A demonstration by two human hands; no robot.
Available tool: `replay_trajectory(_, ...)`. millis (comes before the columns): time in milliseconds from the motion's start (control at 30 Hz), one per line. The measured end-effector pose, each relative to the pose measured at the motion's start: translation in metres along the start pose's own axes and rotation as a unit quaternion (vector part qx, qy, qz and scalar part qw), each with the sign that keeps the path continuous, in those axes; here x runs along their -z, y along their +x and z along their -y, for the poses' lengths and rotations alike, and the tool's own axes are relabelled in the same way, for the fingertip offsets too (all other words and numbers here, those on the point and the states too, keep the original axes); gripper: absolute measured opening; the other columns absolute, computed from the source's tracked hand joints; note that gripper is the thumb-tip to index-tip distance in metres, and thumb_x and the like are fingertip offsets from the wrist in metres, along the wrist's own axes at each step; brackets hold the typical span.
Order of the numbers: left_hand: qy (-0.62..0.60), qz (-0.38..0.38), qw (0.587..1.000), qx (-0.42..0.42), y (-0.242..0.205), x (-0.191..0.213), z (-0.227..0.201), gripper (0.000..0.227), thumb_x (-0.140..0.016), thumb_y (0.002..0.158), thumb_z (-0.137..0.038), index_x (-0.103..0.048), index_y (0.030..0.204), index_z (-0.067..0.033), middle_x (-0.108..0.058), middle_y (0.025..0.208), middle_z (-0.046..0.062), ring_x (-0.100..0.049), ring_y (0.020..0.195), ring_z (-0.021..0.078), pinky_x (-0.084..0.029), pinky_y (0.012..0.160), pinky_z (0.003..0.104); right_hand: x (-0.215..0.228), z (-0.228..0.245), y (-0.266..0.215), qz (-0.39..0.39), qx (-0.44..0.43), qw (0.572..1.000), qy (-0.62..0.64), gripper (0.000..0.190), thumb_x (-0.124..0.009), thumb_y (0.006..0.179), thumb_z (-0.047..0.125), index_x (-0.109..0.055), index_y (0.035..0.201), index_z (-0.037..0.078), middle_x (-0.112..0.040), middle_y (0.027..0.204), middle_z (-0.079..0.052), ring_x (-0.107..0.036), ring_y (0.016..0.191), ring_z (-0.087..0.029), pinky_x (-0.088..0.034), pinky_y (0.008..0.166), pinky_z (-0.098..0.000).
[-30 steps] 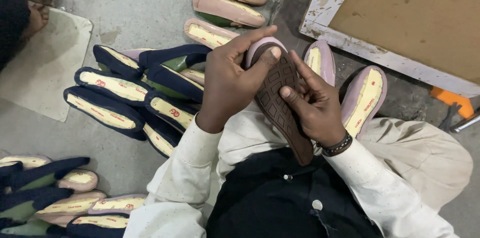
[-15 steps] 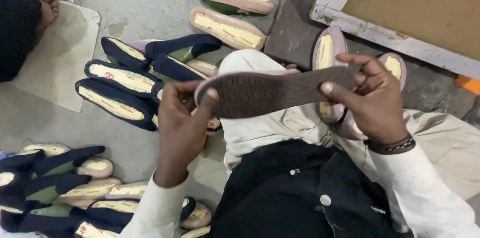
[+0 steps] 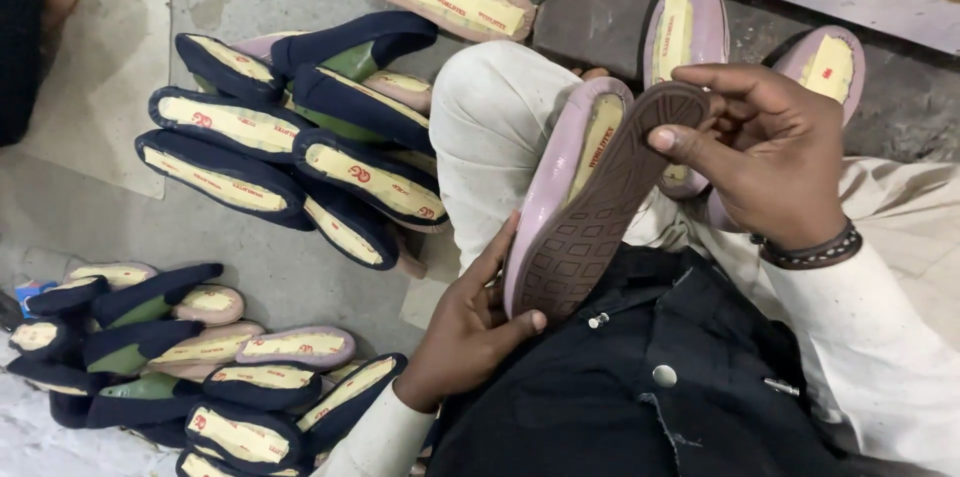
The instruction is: The person sits on the floor and attaches brown rubber soles to pink slipper uppers by hand. They repeatedly pick up a sole from a nearby wooden box, align it with a slipper, and press the edges to secure it before placing the finished slipper aside.
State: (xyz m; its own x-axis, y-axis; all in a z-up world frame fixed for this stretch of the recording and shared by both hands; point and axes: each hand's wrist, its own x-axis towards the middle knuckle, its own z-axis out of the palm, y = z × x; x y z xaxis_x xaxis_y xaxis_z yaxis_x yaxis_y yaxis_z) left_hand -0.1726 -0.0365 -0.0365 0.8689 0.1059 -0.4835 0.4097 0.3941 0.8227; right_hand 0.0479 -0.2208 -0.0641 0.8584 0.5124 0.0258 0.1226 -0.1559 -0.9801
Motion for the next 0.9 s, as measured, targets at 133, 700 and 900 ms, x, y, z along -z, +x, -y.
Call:
replay_trajectory(133, -0.023, 0.015, 0.999, -0.016, -0.001, 0.005, 0.002, 0.087, -0.069, 0.091, -0.001, -0.020, 0.163, -0.0076, -0.030, 0.167, 0.010, -0.039, 0.145, 0.0186, -0.031, 0.121, 0.036, -0.008, -0.005, 0.005, 0.012, 0.013, 1.000, 0.002, 0.043, -0.085, 0.090, -0.005, -0.065, 0.128, -0.007, -0.072, 0.113, -0.018, -0.070, 0.098, -0.019, -0.061, 0.089, -0.0273)
replay_trajectory(700, -0.025, 0.025, 0.999, -0.027, 0.000, 0.011, 0.011, 0.086, -0.070, 0.094, -0.009, -0.017, 0.163, -0.0073, -0.024, 0.169, 0.012, -0.032, 0.151, 0.0200, -0.027, 0.125, 0.037, -0.010, -0.014, 0.001, 0.007, 0.059, 0.998, 0.031, 0.041, -0.083, 0.091, -0.002, -0.059, 0.125, -0.005, -0.069, 0.114, -0.018, -0.072, 0.106, -0.024, -0.063, 0.093, -0.0294)
replay_trajectory(900, -0.016, 0.024, 0.999, -0.038, 0.001, 0.011, 0.012, 0.085, -0.069, 0.094, -0.006, -0.017, 0.162, -0.0064, -0.025, 0.169, 0.016, -0.029, 0.154, 0.0230, -0.025, 0.127, 0.038, -0.024, -0.029, 0.007, 0.006, 0.033, 0.999, 0.006, 0.040, -0.085, 0.092, 0.003, -0.065, 0.125, -0.003, -0.067, 0.107, -0.013, -0.065, 0.096, -0.018, -0.058, 0.086, -0.0276)
